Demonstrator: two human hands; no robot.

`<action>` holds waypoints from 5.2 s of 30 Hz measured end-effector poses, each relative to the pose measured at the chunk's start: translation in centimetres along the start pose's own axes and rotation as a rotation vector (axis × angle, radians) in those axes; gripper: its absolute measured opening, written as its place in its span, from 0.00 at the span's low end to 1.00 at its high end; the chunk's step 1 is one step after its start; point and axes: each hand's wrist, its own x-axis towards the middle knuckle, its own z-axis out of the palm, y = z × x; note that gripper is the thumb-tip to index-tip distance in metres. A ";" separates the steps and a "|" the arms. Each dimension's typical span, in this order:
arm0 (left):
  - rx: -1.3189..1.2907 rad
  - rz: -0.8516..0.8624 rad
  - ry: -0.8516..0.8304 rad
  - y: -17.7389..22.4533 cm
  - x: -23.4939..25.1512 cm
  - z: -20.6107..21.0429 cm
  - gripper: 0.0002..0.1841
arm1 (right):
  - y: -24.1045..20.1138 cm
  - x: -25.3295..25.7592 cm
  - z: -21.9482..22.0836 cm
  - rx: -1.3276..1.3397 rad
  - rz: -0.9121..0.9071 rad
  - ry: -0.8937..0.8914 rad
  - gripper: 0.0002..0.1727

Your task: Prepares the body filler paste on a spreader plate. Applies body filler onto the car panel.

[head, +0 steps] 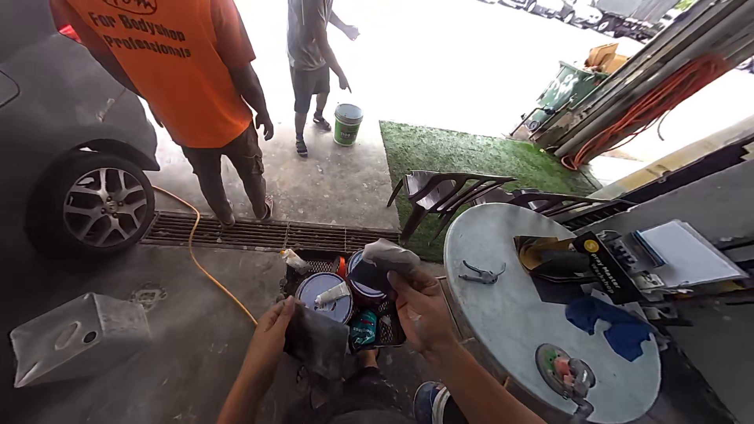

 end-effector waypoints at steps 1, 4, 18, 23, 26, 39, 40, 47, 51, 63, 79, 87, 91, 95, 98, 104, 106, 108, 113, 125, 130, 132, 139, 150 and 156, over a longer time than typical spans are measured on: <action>-0.074 0.101 -0.039 1.7 -0.5 0.6 0.21 | -0.1 0.2 -0.1 -0.035 -0.043 -0.059 0.07; -0.129 0.393 -0.007 5.9 -1.6 3.2 0.14 | -1.3 0.5 0.6 -0.038 -0.116 -0.216 0.07; 0.559 1.227 0.409 9.7 -2.0 3.2 0.10 | -6.3 2.1 3.4 -1.465 -0.822 -0.845 0.20; 0.472 1.088 0.366 8.4 -3.0 4.1 0.10 | -6.4 1.8 4.3 -1.828 -0.767 -0.724 0.28; 0.329 0.670 0.323 6.5 -2.6 3.1 0.09 | -4.7 2.9 2.3 -1.610 -0.674 -0.493 0.21; 1.059 -0.404 -0.080 -7.5 1.9 -0.4 0.35 | 5.4 -1.2 -9.1 -0.397 0.652 0.087 0.14; 1.077 -0.409 -0.083 -7.6 2.0 0.1 0.33 | 5.5 -1.2 -9.6 -0.404 0.646 0.092 0.14; 1.273 -0.401 -0.102 -5.9 2.6 1.9 0.28 | 5.7 1.0 -10.1 -0.638 0.555 0.019 0.15; 1.308 -0.425 -0.109 -5.2 3.2 2.3 0.26 | 6.5 3.2 -9.2 -0.755 0.503 -0.084 0.18; 0.968 -0.338 0.058 -7.3 1.5 -1.4 0.22 | 8.7 7.9 -5.2 -1.232 0.212 -0.391 0.11; 0.927 -0.258 0.161 -8.9 -5.9 -10.5 0.21 | 20.0 7.8 4.2 -1.829 0.502 -1.211 0.10; 0.906 -0.275 0.143 -8.9 -5.9 -9.9 0.21 | 18.0 10.6 3.4 -1.572 0.499 -1.257 0.12; 0.910 -0.272 0.125 -8.8 -5.2 -9.6 0.21 | 10.8 8.9 1.6 -1.609 0.193 -1.107 0.07; 0.916 -0.240 0.109 -8.9 -4.0 -9.3 0.21 | 8.8 5.4 -4.3 -1.514 -0.329 -0.877 0.11; 0.907 -0.230 0.090 -8.7 -3.0 -8.9 0.21 | 10.2 2.7 -8.4 -1.300 -0.490 -0.589 0.13; 0.916 -0.209 0.047 -8.3 -0.7 -8.1 0.21 | 14.0 -0.5 -11.0 -0.642 0.067 -0.144 0.09; 0.937 -0.215 0.029 -8.0 0.1 -7.6 0.21 | 14.1 -0.3 -11.3 -0.709 0.204 -0.106 0.08; 0.964 -0.216 0.013 -7.7 1.2 -6.9 0.22 | 12.8 0.1 -11.4 -1.008 0.189 -0.143 0.10; 0.930 -0.190 -0.053 -7.5 3.9 -3.7 0.24 | 7.1 0.5 -10.8 -1.322 -0.473 -0.220 0.12; 0.141 0.037 0.065 2.6 1.0 0.0 0.38 | -2.0 -1.0 -3.0 -0.309 -0.361 -0.134 0.11; -0.106 0.619 -0.027 12.1 -1.4 3.9 0.15 | -4.3 -1.0 0.1 -0.216 -0.363 -0.304 0.09; 0.015 0.857 0.048 14.1 -1.7 4.6 0.12 | -5.3 -1.1 1.3 -0.243 -0.412 -0.349 0.10; 0.335 1.284 0.188 16.3 -1.3 3.9 0.09 | -8.9 0.7 2.5 -1.323 -0.944 -0.461 0.16; 0.037 0.760 0.187 13.2 -4.2 7.2 0.13 | -3.6 -1.3 3.5 -0.291 -0.299 0.121 0.25; 0.439 0.869 0.179 13.2 -4.9 8.2 0.20 | -0.6 -1.8 4.7 -0.182 -0.034 0.062 0.18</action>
